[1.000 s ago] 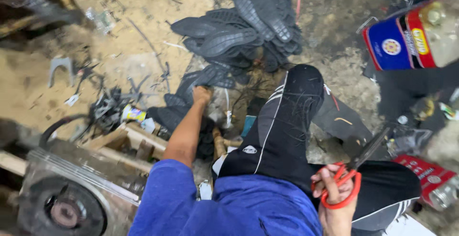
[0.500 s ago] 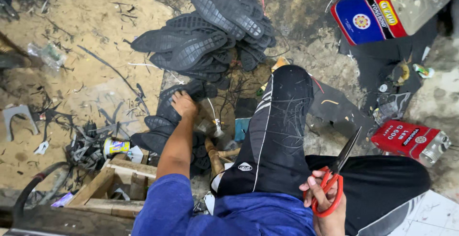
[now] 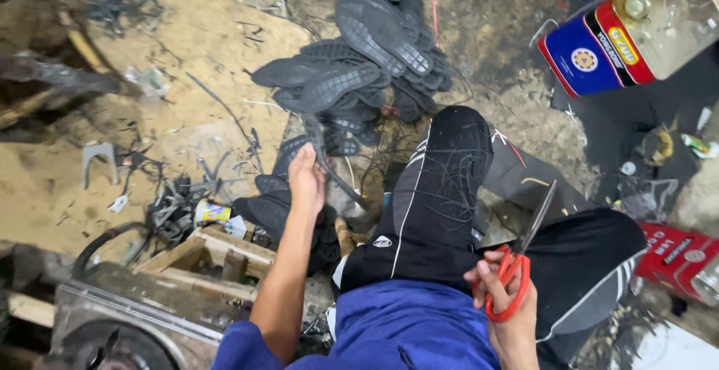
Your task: The person sits on the floor and uses red-handled scissors to trim the edges of black rubber shoe soles. They pick up each sole, cut along the perimeter, and place the trimmed sole on a growing pile on the floor.
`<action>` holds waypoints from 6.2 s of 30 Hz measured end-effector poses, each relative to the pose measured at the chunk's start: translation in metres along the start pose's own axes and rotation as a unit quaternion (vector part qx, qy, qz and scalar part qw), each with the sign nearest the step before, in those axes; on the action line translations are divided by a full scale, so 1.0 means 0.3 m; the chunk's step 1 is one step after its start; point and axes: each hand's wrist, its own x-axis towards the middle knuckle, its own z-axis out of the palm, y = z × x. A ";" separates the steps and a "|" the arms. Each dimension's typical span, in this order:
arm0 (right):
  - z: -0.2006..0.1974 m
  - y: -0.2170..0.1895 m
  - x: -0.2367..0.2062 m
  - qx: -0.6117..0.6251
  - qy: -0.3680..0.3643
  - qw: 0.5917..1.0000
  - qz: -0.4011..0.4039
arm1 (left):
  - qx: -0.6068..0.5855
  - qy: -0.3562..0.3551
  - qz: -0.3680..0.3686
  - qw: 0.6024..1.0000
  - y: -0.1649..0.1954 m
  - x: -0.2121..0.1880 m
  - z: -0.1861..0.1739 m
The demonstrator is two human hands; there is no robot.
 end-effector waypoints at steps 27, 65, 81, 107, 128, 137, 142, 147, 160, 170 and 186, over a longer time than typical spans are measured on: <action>0.001 -0.113 0.014 0.020 -0.105 0.991 -0.077 | 0.127 -0.226 -0.086 0.962 -0.073 -0.509 0.341; -0.093 -0.237 -0.028 -0.440 -0.153 0.828 -0.312 | 0.200 -0.235 0.099 0.946 0.015 -0.480 0.315; -0.085 -0.251 -0.016 -0.435 -0.188 0.853 -0.220 | 0.236 -0.267 0.051 0.933 0.028 -0.517 0.362; -0.070 -0.198 0.003 -0.287 -0.188 0.928 -0.146 | 0.179 -0.300 -0.029 0.936 -0.040 -0.556 0.363; -0.101 -0.116 0.019 -0.023 -0.262 0.963 -0.068 | 0.041 -0.262 -0.112 0.958 -0.047 -0.516 0.347; -0.034 -0.234 -0.018 -0.425 -0.113 0.839 -0.320 | 0.198 -0.257 -0.029 0.946 -0.059 -0.523 0.332; -0.021 -0.261 -0.003 -0.467 -0.100 0.822 -0.310 | 0.211 -0.279 -0.032 0.936 -0.046 -0.536 0.331; -0.028 -0.260 0.009 -0.462 -0.115 0.824 -0.308 | 0.211 -0.291 -0.034 0.932 -0.012 -0.526 0.330; -0.068 -0.303 0.027 -0.424 -0.145 0.834 -0.323 | 0.286 -0.342 0.016 0.895 0.120 -0.540 0.366; -0.005 -0.386 0.003 -0.427 -0.132 0.805 -0.389 | 0.351 -0.389 -0.006 0.852 0.153 -0.579 0.395; -0.065 -0.420 -0.020 -0.543 -0.164 0.751 -0.338 | 0.577 -0.440 0.142 0.673 0.319 -0.541 0.464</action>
